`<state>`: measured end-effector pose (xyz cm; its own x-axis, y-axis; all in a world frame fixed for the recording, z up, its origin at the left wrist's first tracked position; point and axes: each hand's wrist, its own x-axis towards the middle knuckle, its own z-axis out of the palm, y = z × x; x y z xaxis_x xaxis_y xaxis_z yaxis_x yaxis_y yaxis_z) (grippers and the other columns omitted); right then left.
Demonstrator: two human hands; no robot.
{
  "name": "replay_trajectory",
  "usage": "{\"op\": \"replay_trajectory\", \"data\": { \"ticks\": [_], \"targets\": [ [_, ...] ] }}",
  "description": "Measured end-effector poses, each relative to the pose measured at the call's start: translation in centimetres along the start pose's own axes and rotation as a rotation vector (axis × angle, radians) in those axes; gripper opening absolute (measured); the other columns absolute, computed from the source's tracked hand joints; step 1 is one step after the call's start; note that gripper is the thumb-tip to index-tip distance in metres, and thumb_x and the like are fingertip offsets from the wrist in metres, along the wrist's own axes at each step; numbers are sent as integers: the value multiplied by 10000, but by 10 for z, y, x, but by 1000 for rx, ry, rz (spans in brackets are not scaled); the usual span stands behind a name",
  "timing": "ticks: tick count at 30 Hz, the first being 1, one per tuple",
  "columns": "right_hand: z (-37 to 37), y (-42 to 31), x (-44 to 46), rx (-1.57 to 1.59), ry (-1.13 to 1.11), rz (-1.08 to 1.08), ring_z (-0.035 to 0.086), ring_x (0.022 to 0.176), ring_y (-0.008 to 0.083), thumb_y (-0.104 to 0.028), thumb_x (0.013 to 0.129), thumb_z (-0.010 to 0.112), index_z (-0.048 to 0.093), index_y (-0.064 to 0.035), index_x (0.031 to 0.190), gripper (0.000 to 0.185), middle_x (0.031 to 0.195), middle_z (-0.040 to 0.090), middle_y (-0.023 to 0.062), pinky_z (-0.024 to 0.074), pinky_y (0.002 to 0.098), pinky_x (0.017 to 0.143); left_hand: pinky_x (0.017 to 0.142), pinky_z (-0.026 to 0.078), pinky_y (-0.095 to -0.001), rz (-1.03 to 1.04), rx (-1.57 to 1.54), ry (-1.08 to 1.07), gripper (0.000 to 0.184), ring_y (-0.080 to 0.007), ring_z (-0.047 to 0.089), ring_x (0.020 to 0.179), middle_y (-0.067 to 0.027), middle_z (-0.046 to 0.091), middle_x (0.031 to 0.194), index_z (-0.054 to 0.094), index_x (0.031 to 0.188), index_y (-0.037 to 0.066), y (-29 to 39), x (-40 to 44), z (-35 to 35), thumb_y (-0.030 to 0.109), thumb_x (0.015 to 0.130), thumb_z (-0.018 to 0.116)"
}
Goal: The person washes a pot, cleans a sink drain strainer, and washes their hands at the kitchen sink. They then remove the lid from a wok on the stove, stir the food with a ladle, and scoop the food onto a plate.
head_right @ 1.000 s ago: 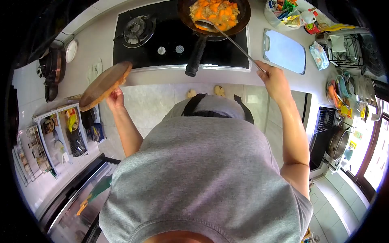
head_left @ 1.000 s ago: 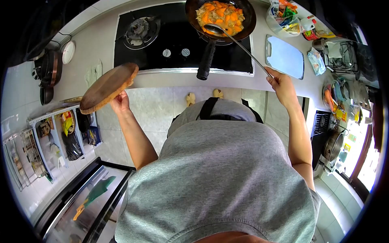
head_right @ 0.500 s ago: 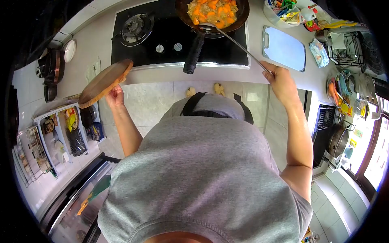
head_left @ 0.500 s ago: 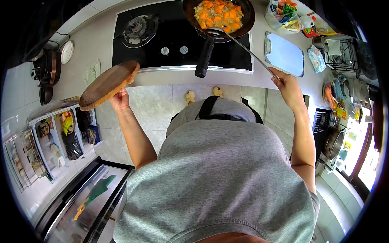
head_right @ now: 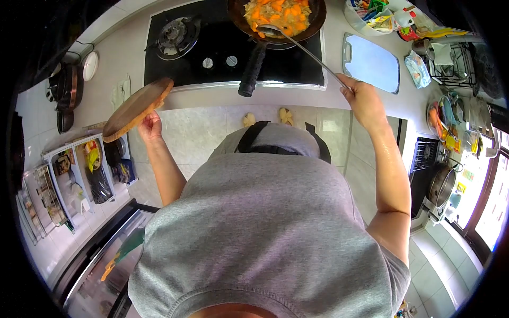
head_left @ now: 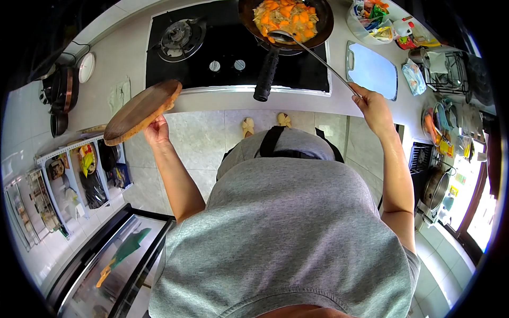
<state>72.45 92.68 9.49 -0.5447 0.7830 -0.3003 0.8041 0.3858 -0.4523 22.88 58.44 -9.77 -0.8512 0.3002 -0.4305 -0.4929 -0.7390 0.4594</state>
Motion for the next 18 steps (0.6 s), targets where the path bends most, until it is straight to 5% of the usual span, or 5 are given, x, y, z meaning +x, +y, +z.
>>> {"op": "replay_trajectory", "data": {
  "ticks": [18],
  "targets": [
    [-14,-42,9,-383,16,-103,624,832,373,-104,897,530,558,-176,1290,401,875,649,203,495,450,739,1006,470,-443,-23,-38,0,206,-279,623,1065,-181,653,1110,602,1024,-104,3,11,-9,-8,844,571]
  ]
}}
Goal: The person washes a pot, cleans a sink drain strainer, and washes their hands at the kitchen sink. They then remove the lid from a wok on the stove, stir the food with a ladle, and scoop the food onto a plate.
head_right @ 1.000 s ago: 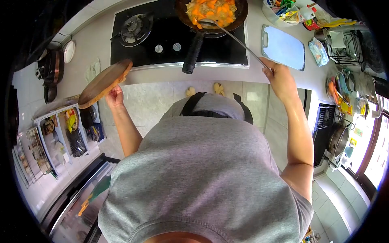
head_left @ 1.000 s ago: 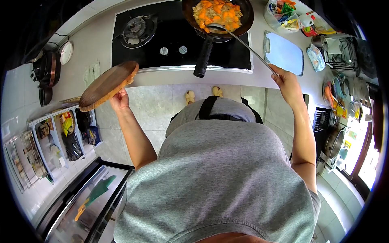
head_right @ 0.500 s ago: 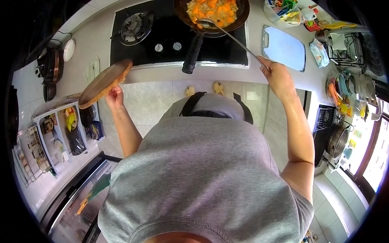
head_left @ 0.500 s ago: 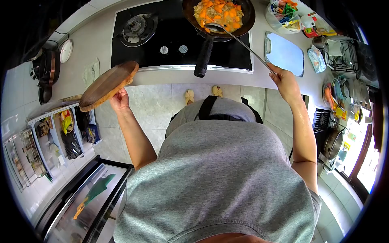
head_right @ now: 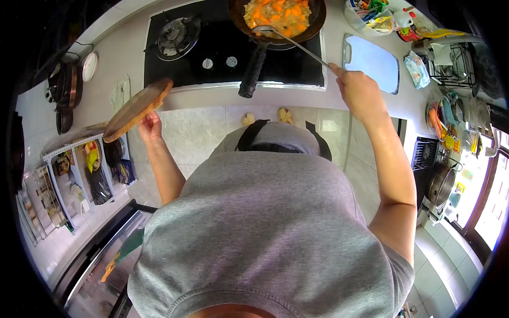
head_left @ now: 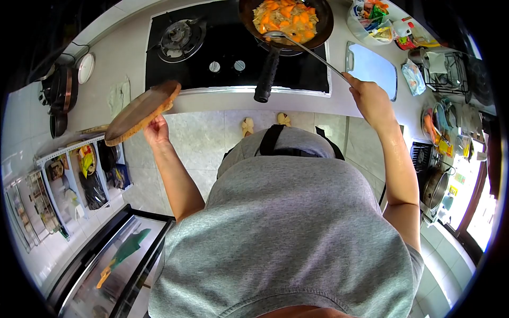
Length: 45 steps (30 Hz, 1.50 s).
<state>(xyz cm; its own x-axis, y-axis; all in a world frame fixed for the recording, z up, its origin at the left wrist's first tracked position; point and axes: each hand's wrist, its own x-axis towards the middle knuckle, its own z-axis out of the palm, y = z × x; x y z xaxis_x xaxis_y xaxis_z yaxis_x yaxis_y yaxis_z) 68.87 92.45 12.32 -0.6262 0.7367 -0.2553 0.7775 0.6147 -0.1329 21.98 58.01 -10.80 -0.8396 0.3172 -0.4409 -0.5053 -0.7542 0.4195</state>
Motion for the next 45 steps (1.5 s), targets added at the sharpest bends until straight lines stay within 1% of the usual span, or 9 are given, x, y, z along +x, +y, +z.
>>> {"op": "replay_trajectory", "data": {
  "ticks": [6,12,18,20,28,30,34,40,45],
  "targets": [
    [-3,-3,7,-74,-52,-28,622,847,374,-112,903,522,559,-149,1282,383,866,649,203,496,460,750,1005,470,-443,-2,-11,7,197,-277,624,1059,-183,656,1098,601,1018,-104,2,7,-6,-11,847,571],
    [5,12,5,205,24,-52,616,896,380,-111,910,517,566,-99,1263,356,952,646,237,478,450,784,1007,470,-445,4,-16,-23,194,-277,619,1067,-185,650,1108,600,1019,-100,2,5,-2,4,858,567],
    [7,9,0,435,-55,110,609,931,390,-107,906,523,572,-80,1253,351,996,643,235,468,442,819,1007,471,-443,11,13,-3,198,-279,617,1071,-182,648,1113,597,1032,-99,0,-6,15,7,871,554],
    [16,2,3,365,-78,21,609,938,389,-109,903,525,565,-83,1263,363,984,647,234,468,443,828,981,491,-432,16,49,-21,196,-276,623,1052,-178,651,1105,599,1031,-96,-3,-6,15,10,870,560],
    [33,22,23,311,85,78,624,892,384,-117,897,514,545,-154,1298,403,930,657,219,490,459,788,929,523,-417,9,47,-34,213,-272,632,1012,-171,651,1102,602,1052,-82,3,0,10,41,882,567],
    [27,24,35,174,171,163,634,876,373,-130,898,509,529,-186,1313,418,896,659,214,501,460,757,928,523,-417,6,47,-21,217,-272,632,1012,-168,649,1107,602,1057,-78,0,-6,17,52,887,567],
    [41,34,69,-4,201,256,646,858,377,-98,911,436,510,-156,1326,426,892,664,211,519,461,744,939,516,-428,11,78,-34,239,-286,613,1055,-168,632,1149,589,1081,-76,-4,-5,19,73,895,569],
    [80,32,41,168,124,281,640,904,384,-111,917,436,506,-141,1330,420,949,655,230,512,472,790,984,482,-461,15,68,-35,235,-299,609,1082,-193,637,1144,599,1065,-100,-7,-23,35,34,886,527],
    [53,29,51,157,201,281,631,902,384,-124,889,517,507,-200,1336,454,946,657,229,503,470,775,952,505,-442,37,94,-44,217,-285,624,1049,-189,642,1133,605,1047,-95,-5,-19,33,26,881,534]
  ]
}}
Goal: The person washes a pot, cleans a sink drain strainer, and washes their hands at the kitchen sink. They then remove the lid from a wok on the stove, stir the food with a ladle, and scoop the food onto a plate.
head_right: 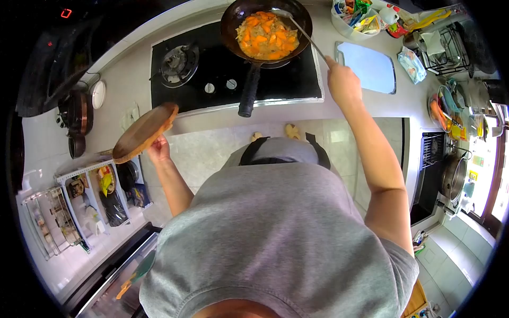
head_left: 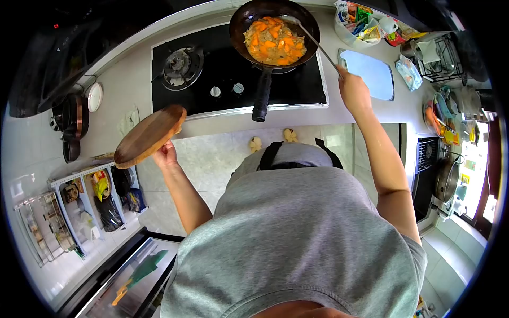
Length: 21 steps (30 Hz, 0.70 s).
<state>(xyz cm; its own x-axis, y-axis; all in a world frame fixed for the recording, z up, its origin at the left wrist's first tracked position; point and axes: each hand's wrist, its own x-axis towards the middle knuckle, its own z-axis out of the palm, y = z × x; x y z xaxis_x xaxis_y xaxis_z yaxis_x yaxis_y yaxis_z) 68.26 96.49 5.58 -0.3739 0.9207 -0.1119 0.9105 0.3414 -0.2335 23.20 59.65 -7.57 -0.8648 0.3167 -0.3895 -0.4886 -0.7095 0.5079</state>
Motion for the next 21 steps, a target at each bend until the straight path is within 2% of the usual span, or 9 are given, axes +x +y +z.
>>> {"op": "replay_trajectory", "data": {
  "ticks": [5,7,8,11,13,18,21],
  "targets": [
    [16,-18,43,-93,19,-45,648,870,343,-135,892,512,517,-250,1331,454,909,670,189,517,452,755,944,513,-433,-72,-55,-57,220,-280,630,1035,-172,651,1117,599,1054,-88,0,33,-25,40,884,542],
    [23,-17,42,-123,9,-62,652,857,335,-141,896,508,518,-265,1330,451,902,673,179,520,448,750,960,502,-437,-24,-3,-14,249,-283,611,1068,-164,632,1157,582,1100,-75,-6,23,-10,57,891,561],
    [24,-12,35,-126,-26,-78,656,852,330,-105,885,485,508,-260,1342,483,920,677,165,522,437,740,976,492,-441,22,48,32,284,-285,592,1102,-156,612,1197,565,1147,-62,-9,15,1,74,898,579],
    [11,-14,24,-148,-63,-90,661,836,317,-65,872,459,499,-257,1353,519,936,679,140,525,423,726,968,499,-432,18,38,11,216,-282,623,1048,-184,642,1124,592,1059,-86,-11,12,10,25,882,540],
    [9,-20,22,-155,-67,-73,662,825,308,-61,872,455,501,-259,1353,522,934,678,130,526,419,722,971,496,-435,34,83,-2,224,-283,621,1051,-181,642,1125,592,1068,-81,-12,11,19,34,882,546],
    [15,-26,30,-202,-4,-268,660,766,288,-83,868,476,523,-309,1332,518,855,668,107,526,407,680,994,477,-441,32,108,26,257,-284,597,1090,-169,627,1159,582,1115,-66,-14,14,43,54,889,554],
    [12,-12,20,-233,-16,-216,660,774,289,-100,869,489,527,-329,1323,509,855,669,101,524,403,670,1003,467,-446,15,143,16,277,-283,571,1126,-163,605,1199,571,1145,-53,-14,15,54,77,901,566]
  ]
}}
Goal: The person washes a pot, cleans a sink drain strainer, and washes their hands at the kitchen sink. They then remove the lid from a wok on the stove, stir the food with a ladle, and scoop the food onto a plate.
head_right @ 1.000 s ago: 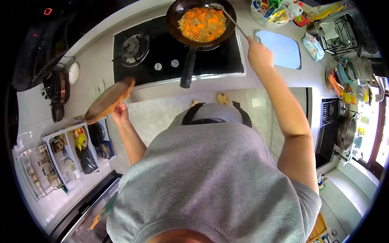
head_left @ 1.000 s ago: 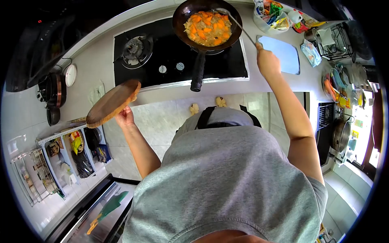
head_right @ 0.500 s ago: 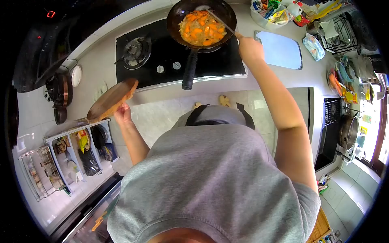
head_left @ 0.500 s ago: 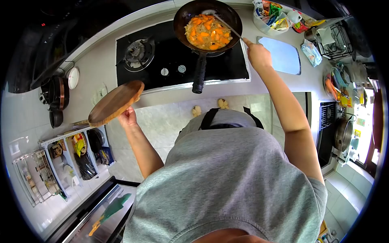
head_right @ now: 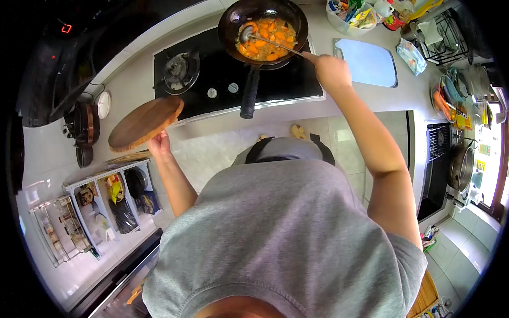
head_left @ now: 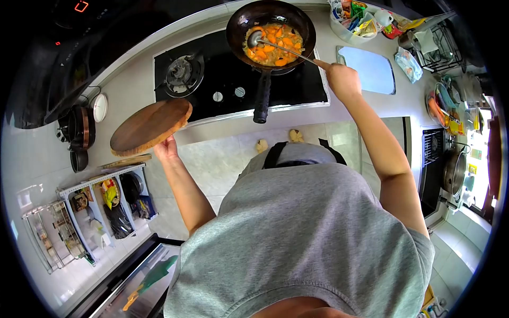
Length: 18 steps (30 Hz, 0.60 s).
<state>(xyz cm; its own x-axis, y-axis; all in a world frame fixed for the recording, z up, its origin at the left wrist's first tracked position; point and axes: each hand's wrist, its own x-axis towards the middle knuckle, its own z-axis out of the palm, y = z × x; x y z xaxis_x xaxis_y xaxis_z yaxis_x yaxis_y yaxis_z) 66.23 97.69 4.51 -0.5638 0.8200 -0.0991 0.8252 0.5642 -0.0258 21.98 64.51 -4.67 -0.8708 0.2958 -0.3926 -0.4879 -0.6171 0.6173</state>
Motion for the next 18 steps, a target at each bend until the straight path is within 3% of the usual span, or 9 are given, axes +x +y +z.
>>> {"op": "replay_trajectory", "data": {
  "ticks": [2,5,8,11,18],
  "targets": [
    [3,9,-2,12,3,10,660,781,289,-105,875,489,521,-325,1327,504,863,671,97,524,402,671,1003,463,-447,59,119,-140,300,-284,556,1142,-157,584,1231,552,1178,-36,-1,2,7,111,916,571],
    [9,2,10,81,31,64,660,806,293,-111,889,484,508,-314,1337,492,882,675,94,522,405,678,961,500,-451,57,168,-188,350,-286,575,1102,-140,582,1215,526,1211,-19,-6,16,17,88,888,610],
    [19,-9,24,213,75,106,652,863,305,-126,910,478,496,-292,1343,465,935,678,109,519,418,713,940,510,-454,-17,228,-202,362,-275,577,1096,-134,579,1217,517,1224,-6,-17,32,31,85,887,613],
    [16,-18,22,273,-21,193,638,902,326,-152,913,494,512,-284,1325,434,985,666,139,516,419,778,918,521,-435,-6,252,-192,355,-262,590,1069,-126,593,1190,520,1217,-8,-28,7,61,95,890,613],
    [-20,11,-34,350,-7,236,630,919,351,-145,918,494,523,-238,1310,404,992,661,165,507,442,783,825,556,-373,68,381,-222,309,-240,631,969,-128,622,1108,532,1181,-24,-29,5,83,136,921,582]
  ]
}}
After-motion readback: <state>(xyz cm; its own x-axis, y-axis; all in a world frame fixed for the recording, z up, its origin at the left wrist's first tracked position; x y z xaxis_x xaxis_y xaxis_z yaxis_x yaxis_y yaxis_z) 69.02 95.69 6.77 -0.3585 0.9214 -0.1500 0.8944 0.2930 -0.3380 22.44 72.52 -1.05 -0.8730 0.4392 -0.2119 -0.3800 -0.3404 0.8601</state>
